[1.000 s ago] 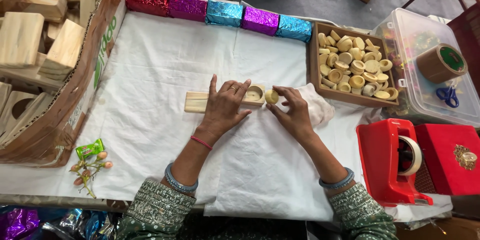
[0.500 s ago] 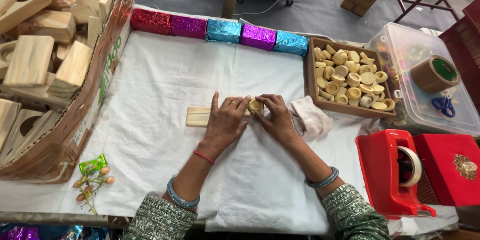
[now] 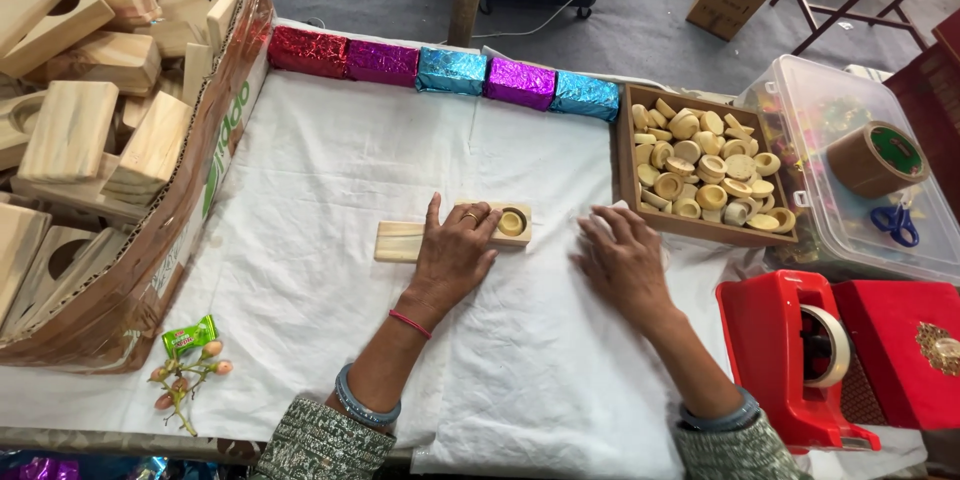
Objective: The person wipes a wooden box and small wooden pieces with a cloth, then places the pieces into the box. Finally, the person wraps the assembled wooden item in a sheet of metallic foil.
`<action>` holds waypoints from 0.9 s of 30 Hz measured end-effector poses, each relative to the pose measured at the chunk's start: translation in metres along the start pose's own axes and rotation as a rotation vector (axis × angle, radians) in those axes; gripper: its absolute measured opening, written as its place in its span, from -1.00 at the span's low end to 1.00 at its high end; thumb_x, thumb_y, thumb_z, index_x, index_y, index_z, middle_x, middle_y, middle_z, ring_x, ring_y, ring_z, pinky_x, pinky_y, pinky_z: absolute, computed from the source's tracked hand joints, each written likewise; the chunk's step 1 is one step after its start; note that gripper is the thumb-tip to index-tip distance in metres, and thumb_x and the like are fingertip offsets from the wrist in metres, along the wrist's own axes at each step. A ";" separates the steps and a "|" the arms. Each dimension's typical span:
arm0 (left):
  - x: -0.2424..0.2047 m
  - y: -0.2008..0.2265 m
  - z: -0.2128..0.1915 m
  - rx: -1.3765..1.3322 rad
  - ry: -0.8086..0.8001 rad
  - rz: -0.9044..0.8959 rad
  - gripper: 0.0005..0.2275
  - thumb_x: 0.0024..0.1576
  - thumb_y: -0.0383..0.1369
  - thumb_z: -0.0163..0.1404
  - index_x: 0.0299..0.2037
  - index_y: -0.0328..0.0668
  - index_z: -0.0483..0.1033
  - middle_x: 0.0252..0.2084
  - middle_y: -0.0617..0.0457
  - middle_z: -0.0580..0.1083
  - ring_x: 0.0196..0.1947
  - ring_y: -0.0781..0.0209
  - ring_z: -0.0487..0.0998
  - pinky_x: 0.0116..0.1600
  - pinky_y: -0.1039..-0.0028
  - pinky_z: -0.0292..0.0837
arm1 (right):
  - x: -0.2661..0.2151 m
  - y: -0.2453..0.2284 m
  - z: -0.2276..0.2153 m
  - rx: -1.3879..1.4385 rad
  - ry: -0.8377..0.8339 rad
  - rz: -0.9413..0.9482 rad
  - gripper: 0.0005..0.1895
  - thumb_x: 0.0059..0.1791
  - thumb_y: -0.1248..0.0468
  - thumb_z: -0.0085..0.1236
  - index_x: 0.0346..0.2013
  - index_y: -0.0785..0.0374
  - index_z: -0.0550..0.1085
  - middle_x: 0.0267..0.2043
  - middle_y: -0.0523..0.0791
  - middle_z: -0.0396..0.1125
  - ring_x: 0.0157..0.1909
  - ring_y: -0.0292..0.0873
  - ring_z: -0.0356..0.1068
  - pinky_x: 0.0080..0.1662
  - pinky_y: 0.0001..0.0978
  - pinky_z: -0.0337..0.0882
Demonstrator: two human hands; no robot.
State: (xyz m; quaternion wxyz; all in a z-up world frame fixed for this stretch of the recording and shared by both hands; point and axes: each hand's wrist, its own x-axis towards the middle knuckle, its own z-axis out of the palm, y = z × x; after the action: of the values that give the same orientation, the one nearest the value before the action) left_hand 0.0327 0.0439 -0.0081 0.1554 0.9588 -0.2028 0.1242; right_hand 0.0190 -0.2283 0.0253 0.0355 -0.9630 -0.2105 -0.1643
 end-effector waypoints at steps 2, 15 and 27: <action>-0.001 -0.002 -0.005 -0.015 0.013 -0.005 -0.41 0.00 -0.16 0.26 0.27 0.00 0.41 0.19 0.14 0.42 0.26 0.21 0.36 0.49 -0.20 -0.10 | -0.008 0.002 -0.001 -0.049 -0.002 -0.001 -0.42 -0.10 0.05 0.26 0.19 0.13 0.48 0.31 0.03 0.26 0.33 0.14 0.20 0.18 0.10 0.27; -0.001 -0.029 -0.027 -0.050 0.078 -0.062 -0.26 -0.09 0.08 0.25 0.29 -0.06 0.38 0.19 0.05 0.41 0.28 0.14 0.32 0.44 -0.23 -0.11 | 0.016 -0.023 0.004 0.272 0.131 0.000 -0.67 -0.02 0.39 0.13 0.03 0.13 0.57 0.15 -0.10 0.43 0.09 -0.04 0.43 -0.01 -0.23 0.56; -0.002 -0.023 -0.015 -0.052 0.031 -0.077 -0.44 0.05 -0.09 0.20 0.24 -0.10 0.42 0.20 0.02 0.42 0.15 0.12 0.45 0.43 -0.20 -0.03 | 0.034 -0.056 0.026 0.337 0.147 -0.189 -0.67 -0.07 0.27 0.29 0.00 0.11 0.58 0.06 -0.15 0.46 0.03 -0.03 0.40 -0.05 -0.26 0.54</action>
State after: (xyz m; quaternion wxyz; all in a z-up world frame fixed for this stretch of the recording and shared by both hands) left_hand 0.0383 0.0693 -0.0002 0.1881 0.9595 -0.1664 0.1277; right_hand 0.0329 -0.1607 0.0126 0.1960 -0.9048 -0.3213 -0.1993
